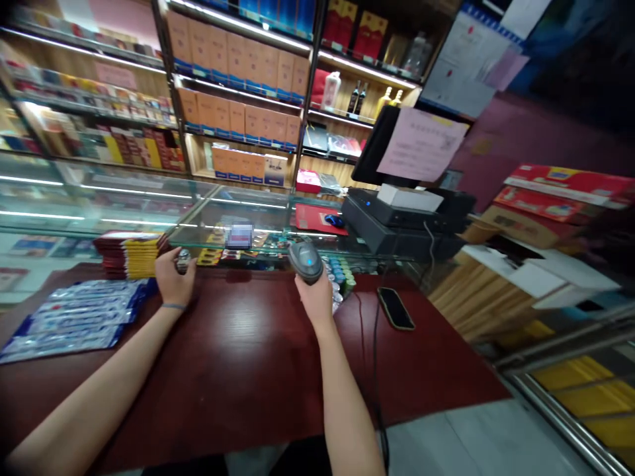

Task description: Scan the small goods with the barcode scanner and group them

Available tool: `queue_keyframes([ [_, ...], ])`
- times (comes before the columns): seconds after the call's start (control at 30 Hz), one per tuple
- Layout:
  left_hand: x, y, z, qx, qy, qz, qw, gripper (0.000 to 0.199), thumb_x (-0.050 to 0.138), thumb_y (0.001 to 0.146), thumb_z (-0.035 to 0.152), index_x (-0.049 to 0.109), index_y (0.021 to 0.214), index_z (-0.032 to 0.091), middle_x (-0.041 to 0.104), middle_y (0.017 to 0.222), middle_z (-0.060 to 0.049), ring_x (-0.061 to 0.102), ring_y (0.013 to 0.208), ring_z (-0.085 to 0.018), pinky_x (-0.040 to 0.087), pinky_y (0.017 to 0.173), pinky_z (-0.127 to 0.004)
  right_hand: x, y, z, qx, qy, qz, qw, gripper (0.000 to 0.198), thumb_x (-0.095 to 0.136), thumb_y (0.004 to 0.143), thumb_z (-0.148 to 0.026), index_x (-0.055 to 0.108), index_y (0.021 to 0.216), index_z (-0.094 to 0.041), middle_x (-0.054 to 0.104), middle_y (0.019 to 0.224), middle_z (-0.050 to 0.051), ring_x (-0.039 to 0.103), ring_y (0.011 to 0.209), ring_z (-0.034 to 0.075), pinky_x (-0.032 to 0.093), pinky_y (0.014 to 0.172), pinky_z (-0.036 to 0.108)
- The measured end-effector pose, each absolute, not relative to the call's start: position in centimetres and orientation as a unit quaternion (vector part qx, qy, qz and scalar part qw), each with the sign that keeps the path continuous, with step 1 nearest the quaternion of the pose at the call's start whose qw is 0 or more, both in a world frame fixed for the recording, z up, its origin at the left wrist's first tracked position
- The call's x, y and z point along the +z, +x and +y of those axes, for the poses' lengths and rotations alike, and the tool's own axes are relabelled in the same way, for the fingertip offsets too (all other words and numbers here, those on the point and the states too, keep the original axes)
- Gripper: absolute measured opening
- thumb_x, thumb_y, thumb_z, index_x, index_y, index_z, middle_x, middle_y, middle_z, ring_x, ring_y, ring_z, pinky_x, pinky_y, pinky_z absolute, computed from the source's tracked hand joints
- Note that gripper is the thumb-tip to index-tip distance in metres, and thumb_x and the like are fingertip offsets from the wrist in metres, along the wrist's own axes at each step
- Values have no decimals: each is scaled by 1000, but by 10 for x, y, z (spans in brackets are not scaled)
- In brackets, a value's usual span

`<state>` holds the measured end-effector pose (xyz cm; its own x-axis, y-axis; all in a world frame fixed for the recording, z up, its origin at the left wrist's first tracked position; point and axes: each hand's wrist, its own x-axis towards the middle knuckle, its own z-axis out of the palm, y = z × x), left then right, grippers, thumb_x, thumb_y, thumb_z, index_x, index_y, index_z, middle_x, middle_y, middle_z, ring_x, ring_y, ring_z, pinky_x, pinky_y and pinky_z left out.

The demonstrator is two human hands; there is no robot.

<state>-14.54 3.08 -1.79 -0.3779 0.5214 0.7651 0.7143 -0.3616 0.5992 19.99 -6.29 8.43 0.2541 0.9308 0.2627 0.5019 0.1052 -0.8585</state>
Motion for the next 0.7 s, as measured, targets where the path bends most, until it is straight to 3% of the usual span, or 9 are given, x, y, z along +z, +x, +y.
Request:
queue_keyframes([
  [0.1,-4,-117,26,-612,-597,-516,44,47,67,87,40,57,126,15,58,117,-14,55,114,-29,48,101,-48,94,230,-67,233,-637,-488,549,25,66,76,-42,57,89,-23,58,56,-4,54,42,16,45,42,27],
  [0.2,5,-71,20,-619,-635,-459,-55,49,69,86,40,56,129,19,57,118,-11,58,108,-25,54,93,-42,97,256,-72,236,-620,-475,579,19,66,77,-40,54,78,-24,53,50,-6,51,39,14,42,41,25],
  [0.47,-1,74,-8,-575,-649,-357,-348,51,79,78,28,64,126,27,58,120,-9,57,111,-27,50,100,-42,83,316,-79,272,-590,-460,606,22,67,76,-36,51,71,-22,50,46,-8,44,33,10,33,36,21],
  [0.7,-22,145,-19,-532,-687,-347,-353,52,76,80,20,62,129,26,57,115,-8,57,106,-25,47,100,-40,69,347,-79,283,-567,-425,647,23,67,76,-36,53,67,-20,51,45,-8,43,31,8,32,34,20],
])
